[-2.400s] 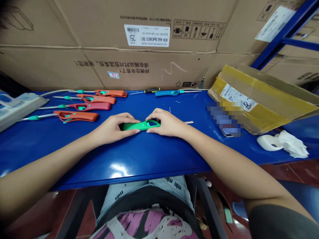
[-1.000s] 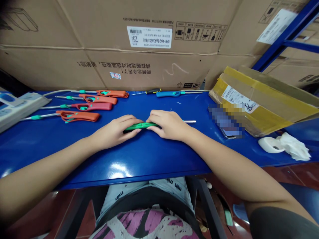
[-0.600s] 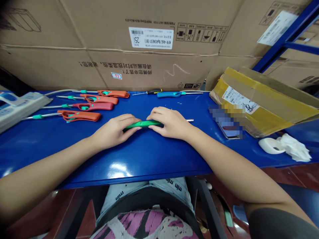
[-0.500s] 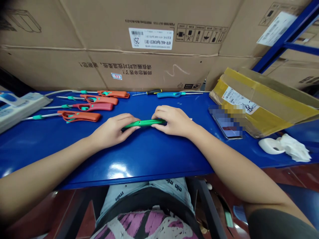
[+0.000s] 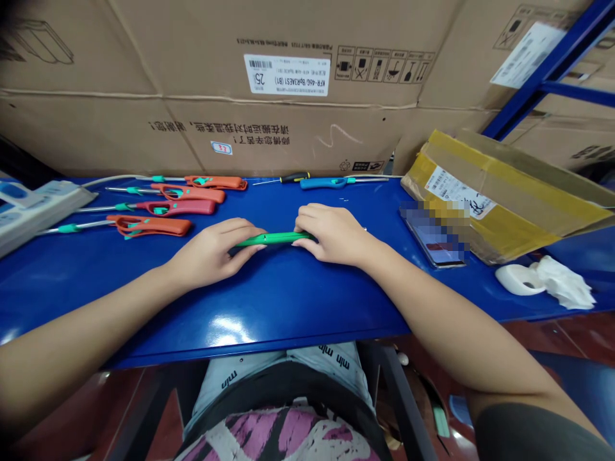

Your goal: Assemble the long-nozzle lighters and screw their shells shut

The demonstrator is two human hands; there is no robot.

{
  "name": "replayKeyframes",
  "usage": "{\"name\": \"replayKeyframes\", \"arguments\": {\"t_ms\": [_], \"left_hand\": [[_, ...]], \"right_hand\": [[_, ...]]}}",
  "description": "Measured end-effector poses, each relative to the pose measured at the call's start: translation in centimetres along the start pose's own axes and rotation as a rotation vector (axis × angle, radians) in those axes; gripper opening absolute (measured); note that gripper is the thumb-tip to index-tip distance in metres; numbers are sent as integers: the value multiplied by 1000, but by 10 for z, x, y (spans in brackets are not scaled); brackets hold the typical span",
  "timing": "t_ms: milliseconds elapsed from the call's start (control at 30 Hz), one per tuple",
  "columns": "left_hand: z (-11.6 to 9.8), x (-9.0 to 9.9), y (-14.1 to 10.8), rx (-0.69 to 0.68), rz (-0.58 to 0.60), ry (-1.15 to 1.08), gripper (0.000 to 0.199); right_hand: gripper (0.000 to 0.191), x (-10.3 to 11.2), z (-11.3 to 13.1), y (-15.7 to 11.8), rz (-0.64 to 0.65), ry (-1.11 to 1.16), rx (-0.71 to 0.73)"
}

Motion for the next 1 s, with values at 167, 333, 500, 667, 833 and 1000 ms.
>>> {"name": "replayKeyframes", "arguments": {"t_ms": [167, 333, 500, 667, 833, 1000], "left_hand": [[0, 5, 1, -23, -8, 10, 27], [3, 11, 0, -51, -17, 9, 26], [2, 15, -1, -54, -6, -22, 24], [0, 13, -1, -30, 67, -23, 20], [-3, 4, -3, -49, 169, 36, 23], [-2, 7, -4, -83, 157, 89, 24]], "right_hand": [[15, -4, -10, -1, 100, 74, -55], [16, -7, -19, -2, 121, 3, -76], [20, -2, -11, -2, 84, -90, -33], [14, 3, -1, -1, 103, -128, -45], [12, -1, 4, -2, 199, -31, -41], [18, 3, 2, -3, 217, 162, -32]]}}
Point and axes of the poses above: each hand's wrist, its own y-axis towards the middle knuckle, its own x-axis out of the back of the hand, z = x × y, the point moved 7 cm from there along y, towards the middle knuckle, and after that the axes turned 2 degrees about -y, right-handed, at the moved point
